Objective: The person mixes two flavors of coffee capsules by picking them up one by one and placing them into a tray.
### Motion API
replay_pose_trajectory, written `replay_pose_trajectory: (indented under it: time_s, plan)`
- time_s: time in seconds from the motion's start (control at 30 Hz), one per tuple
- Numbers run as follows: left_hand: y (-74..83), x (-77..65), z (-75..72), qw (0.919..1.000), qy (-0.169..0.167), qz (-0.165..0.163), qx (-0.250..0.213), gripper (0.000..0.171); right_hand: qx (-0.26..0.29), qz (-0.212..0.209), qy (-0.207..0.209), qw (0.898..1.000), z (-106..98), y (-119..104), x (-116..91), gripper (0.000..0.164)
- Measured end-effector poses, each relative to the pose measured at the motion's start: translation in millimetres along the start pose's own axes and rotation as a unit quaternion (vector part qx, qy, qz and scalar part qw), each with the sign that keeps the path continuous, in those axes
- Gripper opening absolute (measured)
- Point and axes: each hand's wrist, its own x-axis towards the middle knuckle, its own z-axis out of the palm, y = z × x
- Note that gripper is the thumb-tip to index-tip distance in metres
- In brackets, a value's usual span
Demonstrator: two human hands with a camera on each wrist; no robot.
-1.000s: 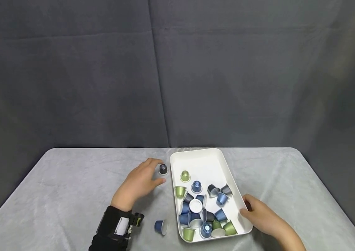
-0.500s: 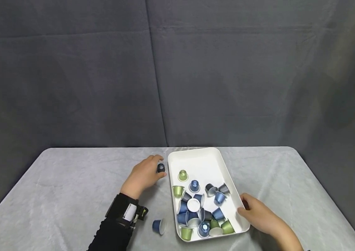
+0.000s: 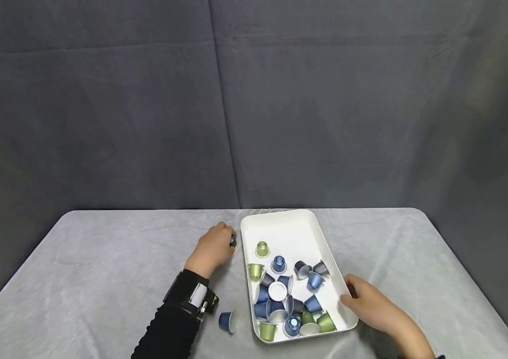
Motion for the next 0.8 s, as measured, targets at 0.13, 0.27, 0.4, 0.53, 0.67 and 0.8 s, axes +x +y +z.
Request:
replay_pose_trajectory:
  time_s: [0.13, 0.27, 0.4, 0.53, 0.67, 0.8]
  plan:
    - [-3.0, -1.0, 0.8, 1.0000, 0.003, -0.006, 0.007, 0.006, 0.002, -0.005, 0.000, 1.000, 0, -1, 1, 0.025]
    - [-5.1, -1.8, 0.7, 0.9999, 0.012, -0.004, 0.009, 0.008, 0.004, 0.003, 0.000, 1.000, 1, 0, 1, 0.025]
    - [-6.0, -2.2, 1.2, 0.9998, 0.010, -0.002, 0.020, 0.010, 0.004, 0.007, -0.002, 1.000, 1, 0, 1, 0.026]
    - [-7.8, -3.8, -0.9, 0.9994, 0.018, 0.012, 0.026, 0.017, -0.006, 0.006, 0.003, 1.000, 0, 0, 2, 0.025]
    - [-13.4, -6.8, -4.4, 0.9987, 0.041, 0.024, 0.020, 0.024, -0.009, 0.004, 0.005, 1.000, -1, -1, 4, 0.027]
    - [-21.8, -10.0, -5.9, 0.9972, 0.066, 0.033, 0.012, 0.025, -0.008, -0.001, 0.004, 1.000, 0, -2, 6, 0.027]
